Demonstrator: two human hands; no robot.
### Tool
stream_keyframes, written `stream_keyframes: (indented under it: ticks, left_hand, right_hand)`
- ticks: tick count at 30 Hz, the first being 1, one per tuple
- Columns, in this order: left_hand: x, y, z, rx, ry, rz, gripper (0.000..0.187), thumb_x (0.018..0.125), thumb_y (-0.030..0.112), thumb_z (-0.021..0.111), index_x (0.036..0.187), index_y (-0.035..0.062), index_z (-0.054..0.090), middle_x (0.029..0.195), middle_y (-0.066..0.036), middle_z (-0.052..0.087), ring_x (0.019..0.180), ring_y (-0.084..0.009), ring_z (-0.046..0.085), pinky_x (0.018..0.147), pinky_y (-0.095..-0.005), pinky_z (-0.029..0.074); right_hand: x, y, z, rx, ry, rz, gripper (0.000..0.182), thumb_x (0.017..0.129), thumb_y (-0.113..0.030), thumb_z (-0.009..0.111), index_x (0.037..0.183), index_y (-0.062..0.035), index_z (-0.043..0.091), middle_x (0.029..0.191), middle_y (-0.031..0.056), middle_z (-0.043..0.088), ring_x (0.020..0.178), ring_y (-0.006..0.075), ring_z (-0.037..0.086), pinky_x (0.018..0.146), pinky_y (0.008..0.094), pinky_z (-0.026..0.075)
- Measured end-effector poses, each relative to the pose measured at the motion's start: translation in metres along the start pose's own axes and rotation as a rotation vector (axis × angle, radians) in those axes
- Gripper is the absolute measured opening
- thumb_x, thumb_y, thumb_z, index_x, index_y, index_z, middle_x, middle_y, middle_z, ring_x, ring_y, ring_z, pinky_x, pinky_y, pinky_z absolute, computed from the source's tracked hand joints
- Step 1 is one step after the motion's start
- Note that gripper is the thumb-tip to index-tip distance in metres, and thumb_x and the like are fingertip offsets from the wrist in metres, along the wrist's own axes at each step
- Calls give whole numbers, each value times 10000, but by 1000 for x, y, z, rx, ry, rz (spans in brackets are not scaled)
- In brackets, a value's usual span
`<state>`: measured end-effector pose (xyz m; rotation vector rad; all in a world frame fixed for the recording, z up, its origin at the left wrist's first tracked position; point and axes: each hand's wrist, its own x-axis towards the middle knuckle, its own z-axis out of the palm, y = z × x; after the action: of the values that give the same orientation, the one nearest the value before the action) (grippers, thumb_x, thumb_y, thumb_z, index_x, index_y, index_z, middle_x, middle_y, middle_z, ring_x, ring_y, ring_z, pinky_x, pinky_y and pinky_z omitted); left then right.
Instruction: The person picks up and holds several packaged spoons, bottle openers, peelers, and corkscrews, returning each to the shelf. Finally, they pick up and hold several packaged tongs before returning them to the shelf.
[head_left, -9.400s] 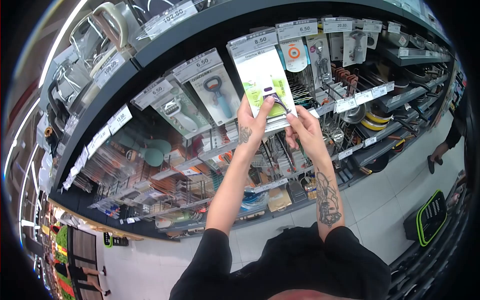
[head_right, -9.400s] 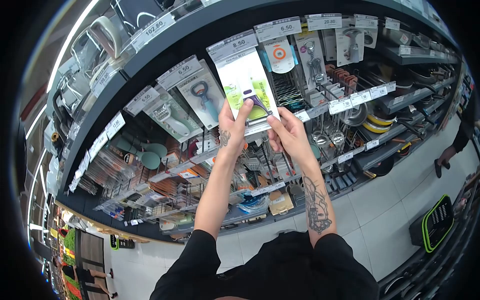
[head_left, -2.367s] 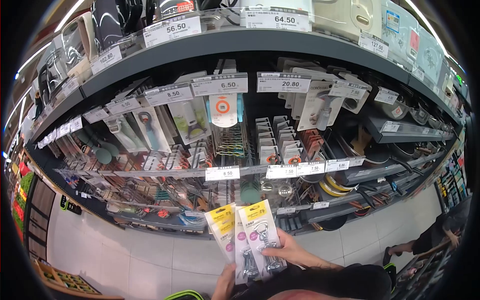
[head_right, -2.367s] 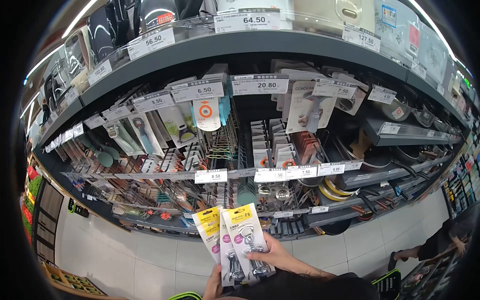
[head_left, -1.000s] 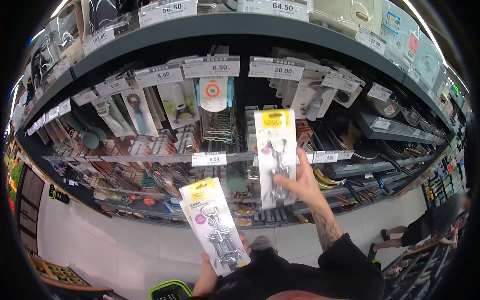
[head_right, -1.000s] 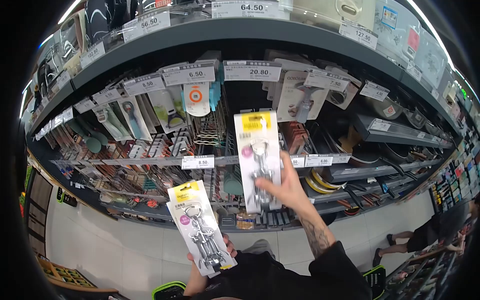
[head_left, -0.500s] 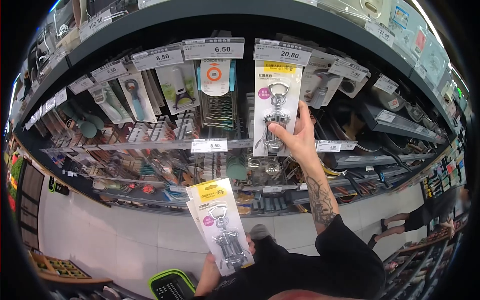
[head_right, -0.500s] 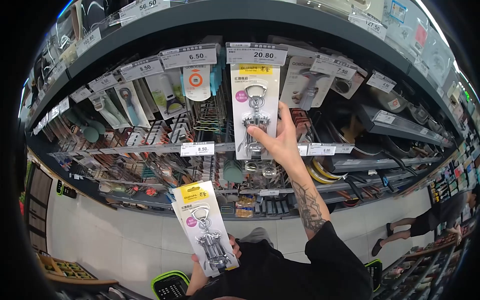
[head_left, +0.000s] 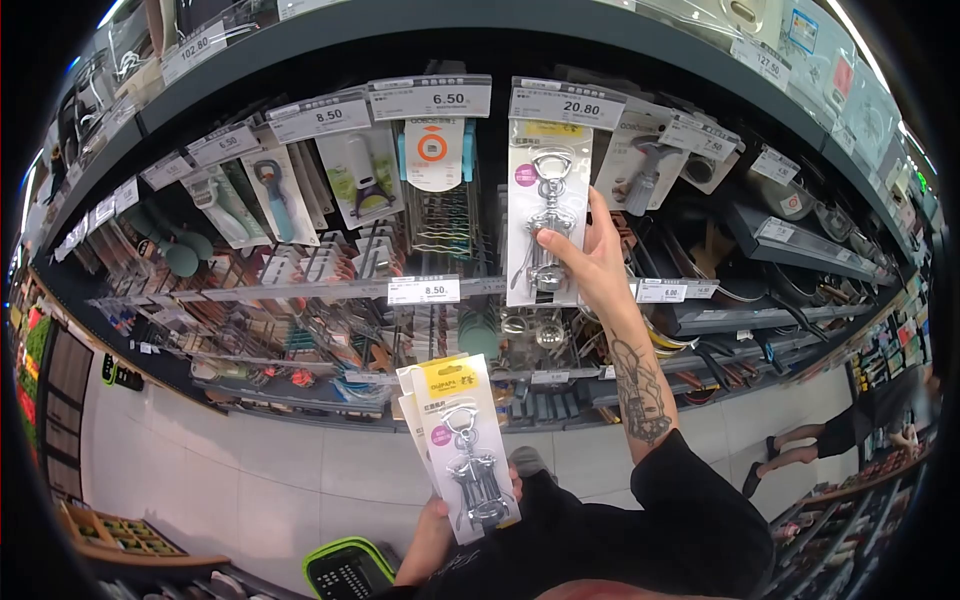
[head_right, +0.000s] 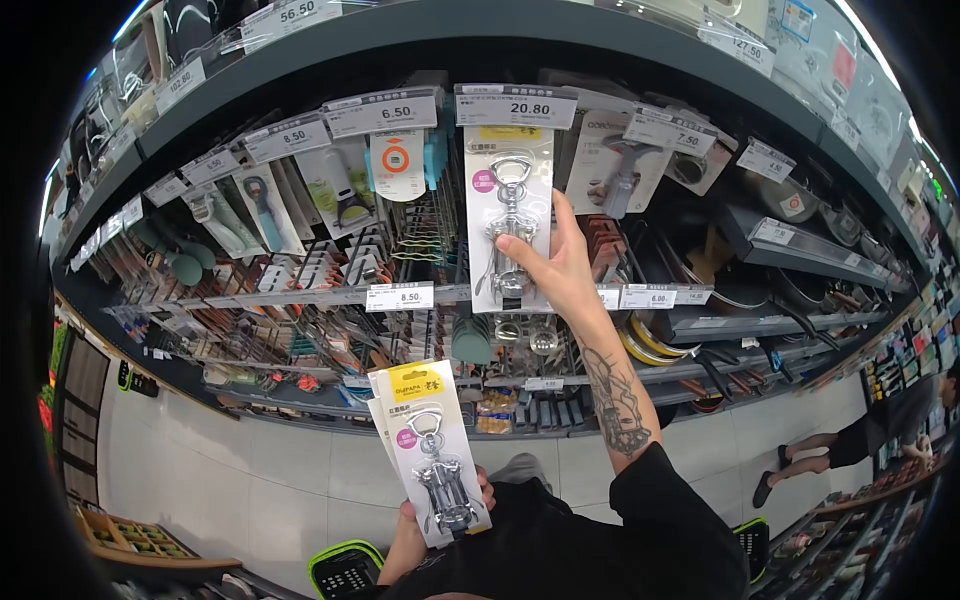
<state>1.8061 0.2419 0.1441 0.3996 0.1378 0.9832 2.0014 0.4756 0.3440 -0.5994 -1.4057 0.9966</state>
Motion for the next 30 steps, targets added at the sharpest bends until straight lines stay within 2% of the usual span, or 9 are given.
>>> stream_keyframes:
  ticks: [6,11,17,23,25,26,27,29,30]
  left_hand:
    - [1,-2,-2,17,-1,20,1074,488,577,871,1250,-60,461,1146,-147,515,1023,-293,505,886,-418,402]
    - [6,3,-1,59,-2,7,1049,487,557,858,1241,-58,465,1124,-157,522,1011,-292,509,876,-419,410]
    - [6,4,0,49,-33,-43,1024,482,528,855,1244,-38,470,1085,-161,550,1011,-295,518,879,-422,420]
    - [14,10,17,59,27,27,1066,506,563,861,1287,-36,449,1117,-170,541,1026,-302,518,885,-430,431]
    - [33,23,23,94,-105,28,1081,535,577,855,1324,-24,425,1157,-169,544,1041,-309,539,889,-435,456]
    - [40,34,39,127,-92,44,1071,581,520,840,1372,-29,370,1232,-196,526,1109,-333,544,947,-450,456]
    - [50,46,52,160,-80,59,1066,626,464,825,1419,-33,315,1306,-222,509,1177,-356,550,1005,-465,455]
    - [83,60,68,189,-196,125,1065,658,480,823,1438,-15,293,1333,-225,497,1182,-347,552,1002,-459,464]
    - [102,67,66,221,-279,156,1036,689,486,809,1438,-10,294,1327,-222,500,1166,-341,564,985,-448,480]
  right_hand:
    - [5,-3,3,-7,0,9,560,849,-70,703,1310,18,399,1136,134,621,1034,144,609,867,279,496]
    - [15,21,-2,-261,34,-107,418,878,-146,696,1195,14,476,1102,90,619,989,121,586,865,275,466]
    - [15,25,-1,23,-4,-47,400,914,-184,667,1206,26,492,1117,81,616,983,106,582,856,271,474]
    - [3,-4,-4,-203,86,-15,377,907,-213,675,1155,32,530,1049,82,643,946,99,591,838,260,474]
    - [0,-15,-5,-340,78,31,408,888,-230,694,1150,37,532,1024,82,651,920,106,587,805,270,483]
    - [5,-3,-13,-490,124,-110,391,870,-218,698,1113,35,525,946,138,683,838,205,661,738,329,507]
    - [6,-6,-13,-491,123,-109,391,870,-218,698,1113,35,525,946,138,683,838,205,661,738,329,507]
    - [7,-17,-12,-855,225,-154,344,860,-188,687,1069,22,513,870,213,684,790,364,684,695,396,511]
    - [8,-22,-15,-872,233,-178,314,859,-175,677,1048,3,501,846,253,669,813,441,654,696,422,507]
